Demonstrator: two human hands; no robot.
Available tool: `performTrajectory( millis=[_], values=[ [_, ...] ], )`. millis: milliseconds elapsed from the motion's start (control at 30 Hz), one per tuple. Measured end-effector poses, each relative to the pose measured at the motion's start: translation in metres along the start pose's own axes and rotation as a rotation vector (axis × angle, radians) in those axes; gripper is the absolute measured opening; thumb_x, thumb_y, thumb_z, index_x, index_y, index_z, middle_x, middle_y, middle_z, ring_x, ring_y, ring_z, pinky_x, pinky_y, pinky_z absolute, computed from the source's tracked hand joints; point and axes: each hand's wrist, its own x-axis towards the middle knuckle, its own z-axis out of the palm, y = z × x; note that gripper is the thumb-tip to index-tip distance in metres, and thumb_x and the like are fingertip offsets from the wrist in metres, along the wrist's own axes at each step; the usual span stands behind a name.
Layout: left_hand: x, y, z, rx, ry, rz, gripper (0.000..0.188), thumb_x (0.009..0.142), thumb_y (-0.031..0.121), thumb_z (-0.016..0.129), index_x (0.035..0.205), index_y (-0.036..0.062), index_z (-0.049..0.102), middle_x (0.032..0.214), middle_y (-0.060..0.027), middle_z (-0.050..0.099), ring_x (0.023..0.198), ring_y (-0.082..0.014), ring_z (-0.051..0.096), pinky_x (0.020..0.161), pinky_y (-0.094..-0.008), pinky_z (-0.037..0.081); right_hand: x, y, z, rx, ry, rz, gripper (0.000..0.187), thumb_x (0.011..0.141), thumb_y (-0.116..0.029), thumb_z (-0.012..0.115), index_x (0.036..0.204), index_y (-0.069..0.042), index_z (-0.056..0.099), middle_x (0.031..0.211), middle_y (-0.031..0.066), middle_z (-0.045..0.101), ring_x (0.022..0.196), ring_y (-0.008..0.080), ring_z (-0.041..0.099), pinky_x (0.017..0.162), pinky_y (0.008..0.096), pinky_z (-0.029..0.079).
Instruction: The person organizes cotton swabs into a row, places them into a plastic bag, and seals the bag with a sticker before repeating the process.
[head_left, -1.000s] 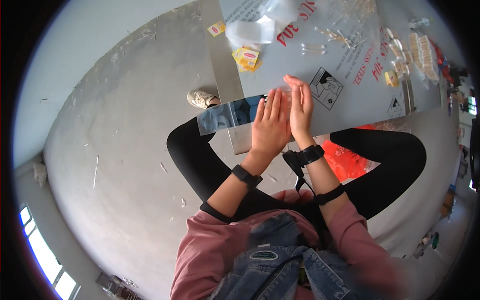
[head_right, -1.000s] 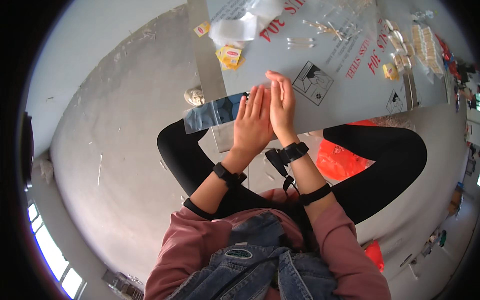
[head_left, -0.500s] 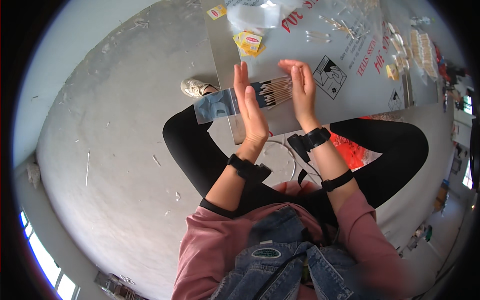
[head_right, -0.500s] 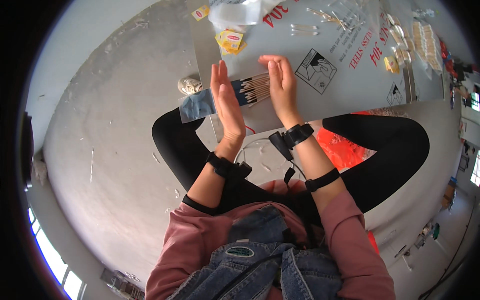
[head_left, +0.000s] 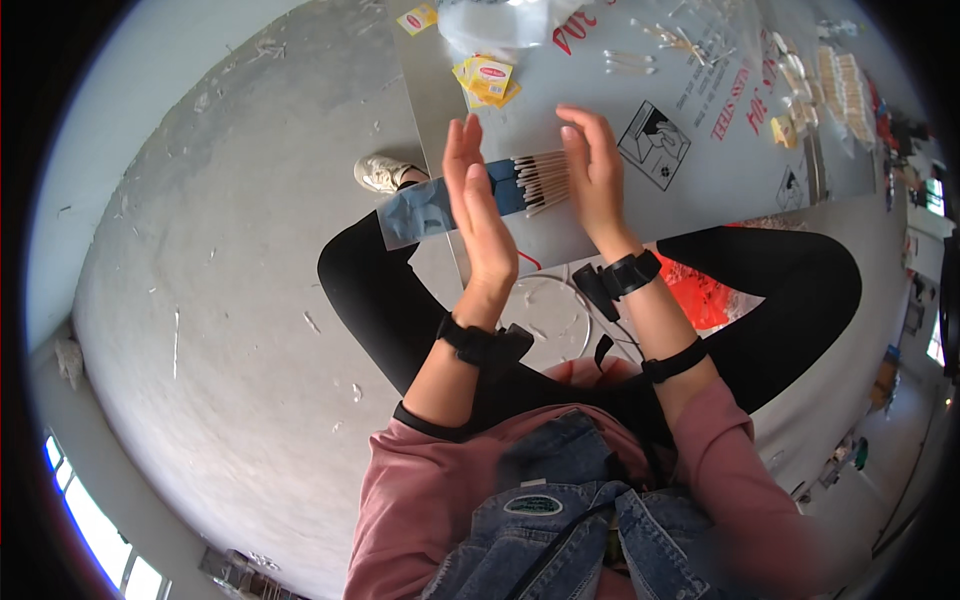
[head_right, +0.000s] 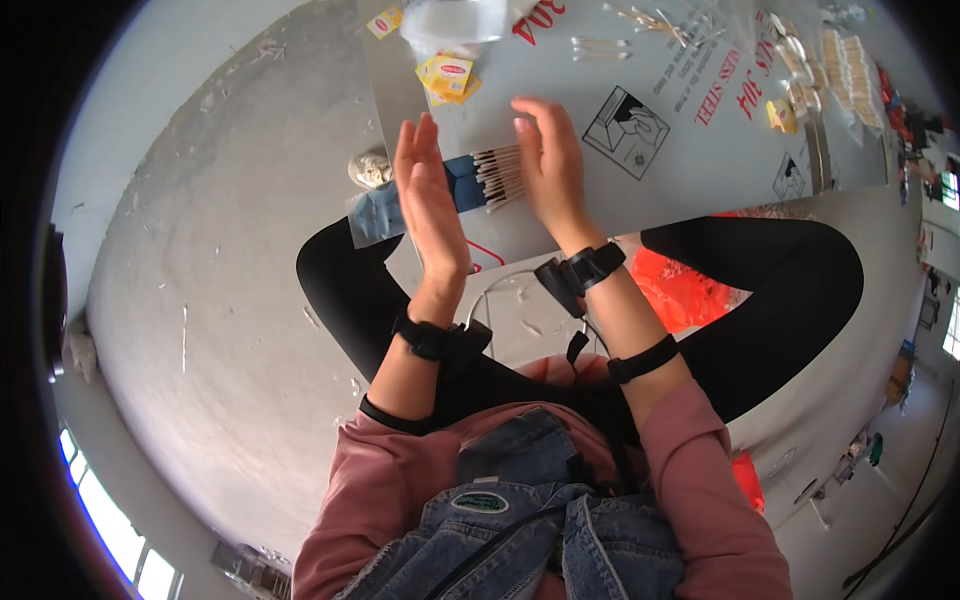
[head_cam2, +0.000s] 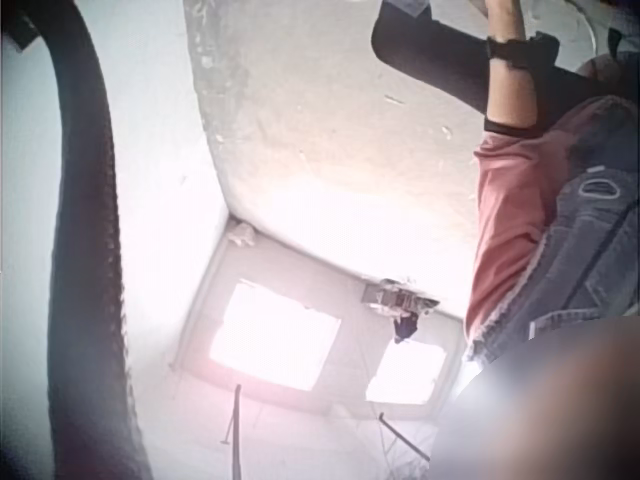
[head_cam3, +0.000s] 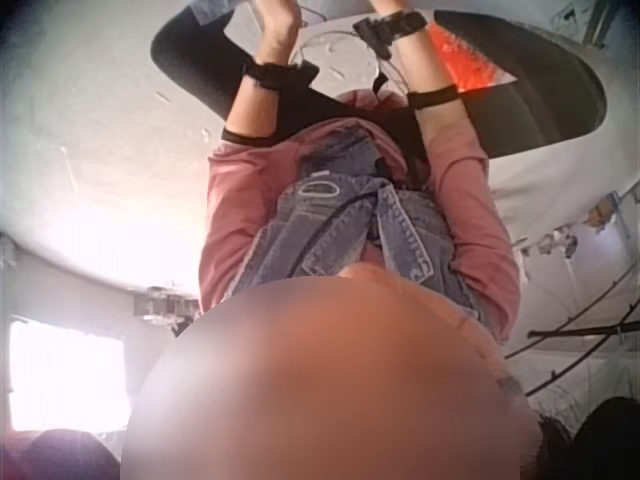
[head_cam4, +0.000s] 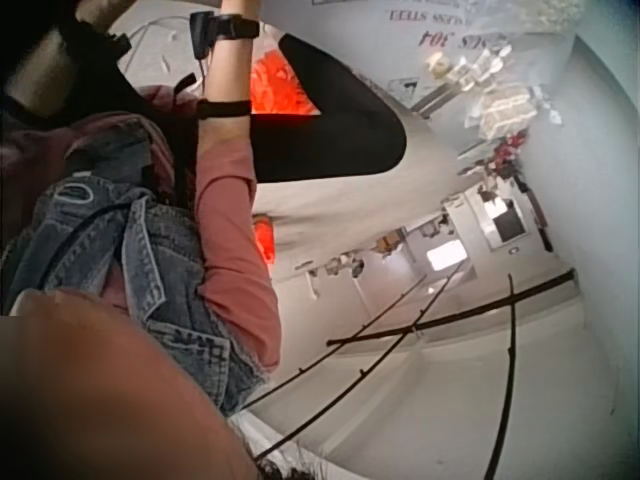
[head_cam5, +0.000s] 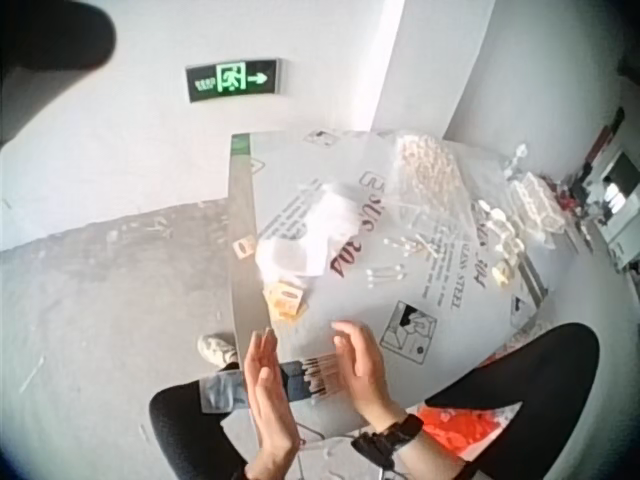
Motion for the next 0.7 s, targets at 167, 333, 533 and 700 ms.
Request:
performTrajectory(
  millis=[167,333,533,700],
  values=[
    [-0.019,0.009,0.0,-0.089,0.064,-0.074,0.065,0.104,0.029,0.037,0.158,0.0018,0.015,0.162,-0.0197,0.026,0.151,-0.0285,0.022,0.124,-0.0409,0.013,0.003,0.006,0.006,-0.578,-0.101,-0.303,0.033,0.099,-0.017,0.055,0.13,-0.003,0.053,0.138,0.0154,0.054,0.135,0.0355,0.046,0.113,0.0511,0.035],
    [-0.032,-0.002,0.019,-0.028,0.073,-0.055,0.063,0.103,0.024,0.037,0.158,0.0016,0.016,0.163,-0.0183,0.024,0.152,-0.0257,0.021,0.124,-0.0386,0.013,0.006,0.009,0.013,-0.71,-0.099,-0.268,0.041,0.1,-0.018,0.052,0.137,0.0,0.048,0.146,0.0165,0.049,0.141,0.0346,0.04,0.117,0.0529,0.029],
    [-0.025,-0.015,0.031,0.033,0.031,-0.008,0.062,0.103,0.023,0.033,0.158,0.0024,0.015,0.166,-0.0162,0.016,0.154,-0.026,0.013,0.124,-0.0393,0.009,0.01,0.012,0.018,-0.657,-0.098,-0.246,0.04,0.1,-0.015,0.05,0.138,0.0,0.049,0.147,0.0169,0.049,0.142,0.0341,0.041,0.118,0.0522,0.03],
    [-0.015,-0.018,0.034,-0.022,0.055,-0.022,0.062,0.103,0.025,0.035,0.158,0.0047,0.017,0.165,-0.0148,0.02,0.154,-0.0247,0.016,0.124,-0.0384,0.01,0.009,0.011,0.018,-0.639,-0.133,-0.246,0.04,0.1,-0.011,0.049,0.138,-0.001,0.049,0.147,0.0166,0.049,0.141,0.0332,0.042,0.118,0.0502,0.032]
  ],
)
